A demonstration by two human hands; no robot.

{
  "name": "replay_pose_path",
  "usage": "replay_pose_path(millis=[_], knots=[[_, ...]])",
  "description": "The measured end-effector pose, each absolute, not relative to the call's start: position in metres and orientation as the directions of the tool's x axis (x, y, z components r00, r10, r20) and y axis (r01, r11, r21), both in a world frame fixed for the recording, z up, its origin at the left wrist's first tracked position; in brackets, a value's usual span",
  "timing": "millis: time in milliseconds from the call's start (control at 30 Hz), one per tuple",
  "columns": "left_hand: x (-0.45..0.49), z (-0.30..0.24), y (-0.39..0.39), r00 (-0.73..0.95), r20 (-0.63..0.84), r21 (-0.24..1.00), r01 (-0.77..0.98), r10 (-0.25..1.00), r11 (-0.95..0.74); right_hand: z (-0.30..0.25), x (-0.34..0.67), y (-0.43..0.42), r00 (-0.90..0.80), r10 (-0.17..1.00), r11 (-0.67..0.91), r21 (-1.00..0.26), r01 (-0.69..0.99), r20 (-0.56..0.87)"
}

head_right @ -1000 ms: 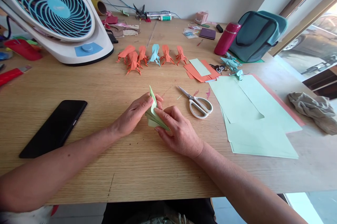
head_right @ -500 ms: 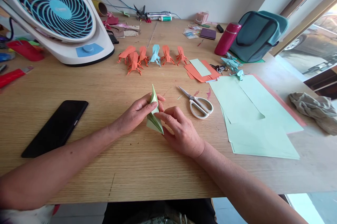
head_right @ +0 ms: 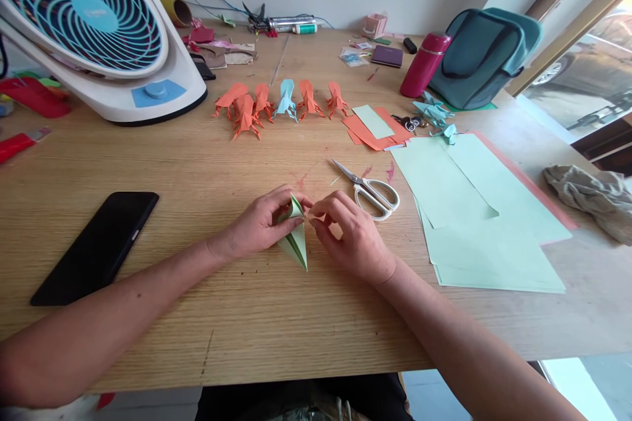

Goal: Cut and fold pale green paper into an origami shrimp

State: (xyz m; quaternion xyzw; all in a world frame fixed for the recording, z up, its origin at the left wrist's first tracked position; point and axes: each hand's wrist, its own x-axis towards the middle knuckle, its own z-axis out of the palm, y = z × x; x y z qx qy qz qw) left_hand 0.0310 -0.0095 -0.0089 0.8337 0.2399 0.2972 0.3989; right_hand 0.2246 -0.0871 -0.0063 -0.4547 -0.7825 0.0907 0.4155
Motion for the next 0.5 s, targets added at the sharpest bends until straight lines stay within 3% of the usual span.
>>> replay_pose_path(millis=[100, 367, 500], knots=[[0.031, -0.013, -0.011, 0.713, 0.315, 0.771, 0.193, 0.627, -0.607, -0.006, 0.224, -0.086, -0.199, 0.803, 0.544, -0.554, 0.630, 0.562], [0.034, -0.019, -0.020, 0.669, 0.284, 0.790, 0.243, 0.687, -0.563, -0.002, 0.228, -0.081, -0.346, 0.802, 0.595, -0.599, 0.536, 0.488], [0.033, -0.019, -0.018, 0.699, 0.339, 0.727, 0.231, 0.630, -0.647, -0.001, 0.239, -0.077, -0.451, 0.805, 0.591, -0.592, 0.548, 0.385]])
